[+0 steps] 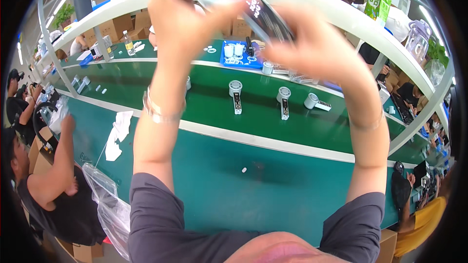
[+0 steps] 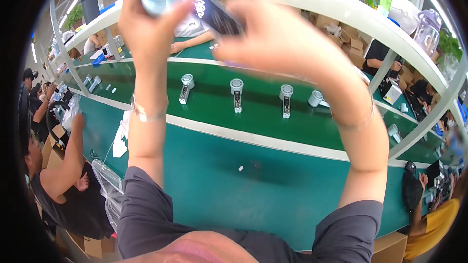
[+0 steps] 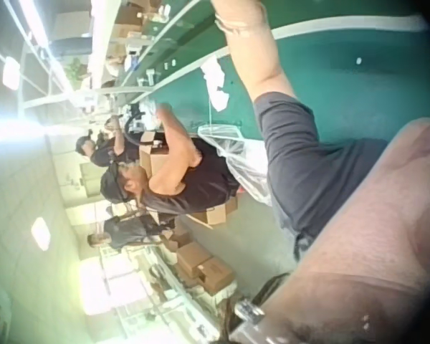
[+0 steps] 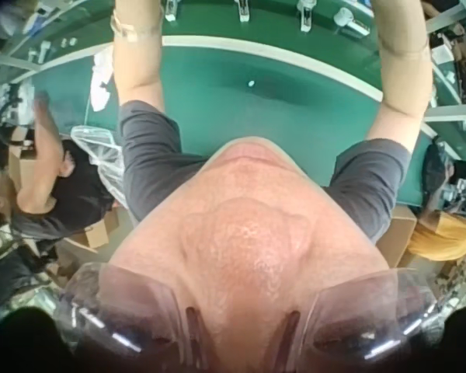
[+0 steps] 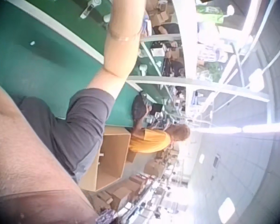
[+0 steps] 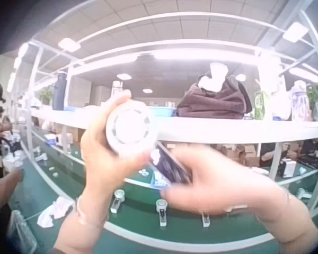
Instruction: The person tests handheld fans on a conveyor table by turning them on to check their airflow and displays, places units into a cardboard box, and picks up more fans along the line.
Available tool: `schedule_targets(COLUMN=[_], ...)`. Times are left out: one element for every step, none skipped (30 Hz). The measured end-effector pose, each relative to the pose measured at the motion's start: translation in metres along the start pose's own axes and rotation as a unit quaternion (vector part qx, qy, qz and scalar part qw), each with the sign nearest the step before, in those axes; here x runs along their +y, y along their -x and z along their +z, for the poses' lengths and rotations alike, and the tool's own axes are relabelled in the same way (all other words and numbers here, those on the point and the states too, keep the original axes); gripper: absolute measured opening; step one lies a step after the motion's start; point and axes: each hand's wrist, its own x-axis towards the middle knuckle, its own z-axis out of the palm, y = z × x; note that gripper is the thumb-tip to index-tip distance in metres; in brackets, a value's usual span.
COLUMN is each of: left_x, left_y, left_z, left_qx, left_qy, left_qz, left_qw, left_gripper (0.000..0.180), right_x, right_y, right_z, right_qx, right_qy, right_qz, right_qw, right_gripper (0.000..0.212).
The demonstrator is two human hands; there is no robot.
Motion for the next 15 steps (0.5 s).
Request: schedule_targets(left_x=[-0.001,0.015,0.018,0.029,0.024,0.024,0.028,0.022,0.022,0.021,0.019,0.016,0.011,0.009,0.007], left_y=[0.024,0.035,0.05,0.068,0.081,0.094,0.105,0.116,0.126,0.136,0.146,0.155,0.165,0.173,0.18], left_z=[-0.013,-0.013,-0.007,0.0,0.005,0.008,0.017,0.024,0.026,0.033,0.04,0.046,0.048,0.051,0.054], left_qx=[-0.011,-0.078,-0.117,-0.175,-0.18,-0.189,-0.128,-0.101,-0.098,-0.063,-0.07,-0.079,-0.099,-0.099,-0.099], left_qy=[-0.138,-0.077,0.01,0.041,0.07,0.094,0.154,0.228,0.274,0.326,0.33,0.333,0.327,0.325,0.321], left_qz=[0.082,0.129,0.128,0.048,0.058,0.015,-0.035,-0.07,-0.164,-0.262,-0.29,-0.318,-0.318,-0.358,-0.396], left_qw=[0.987,0.986,0.985,0.983,0.979,0.977,0.979,0.966,0.942,0.906,0.895,0.884,0.884,0.87,0.855], left_gripper=[0.065,0.077,0.082,0.091,0.099,0.108,0.093,0.1,0.104,0.097,0.092,0.086,0.073,0.066,0.059], right_x=[-0.008,-0.002,-0.002,0.005,0.007,0.005,-0.003,0.004,0.006,0.012,0.019,0.029,0.032,0.04,0.047], right_y=[0.027,0.052,0.074,0.095,0.113,0.129,0.149,0.155,0.162,0.163,0.16,0.155,0.149,0.151,0.154], right_z=[0.017,0.04,0.061,0.071,0.08,0.088,0.094,0.104,0.1,0.103,0.107,0.102,0.101,0.101,0.102], right_qx=[-0.013,0.02,0.092,0.128,0.154,0.179,0.214,0.305,0.309,0.329,0.348,0.318,0.304,0.306,0.307], right_qy=[-0.086,-0.088,-0.125,-0.126,-0.17,-0.213,-0.319,-0.255,-0.19,-0.19,-0.19,-0.154,-0.165,-0.141,-0.117], right_qz=[0.019,-0.016,-0.044,-0.041,-0.005,0.033,0.124,0.057,0.039,0.086,0.135,0.165,0.187,0.192,0.197], right_qw=[0.996,0.996,0.987,0.983,0.973,0.96,0.915,0.916,0.931,0.921,0.908,0.921,0.92,0.922,0.924], right_gripper=[0.025,0.031,0.04,0.045,0.045,0.045,0.044,0.033,0.026,0.026,0.027,0.03,0.035,0.038,0.042])
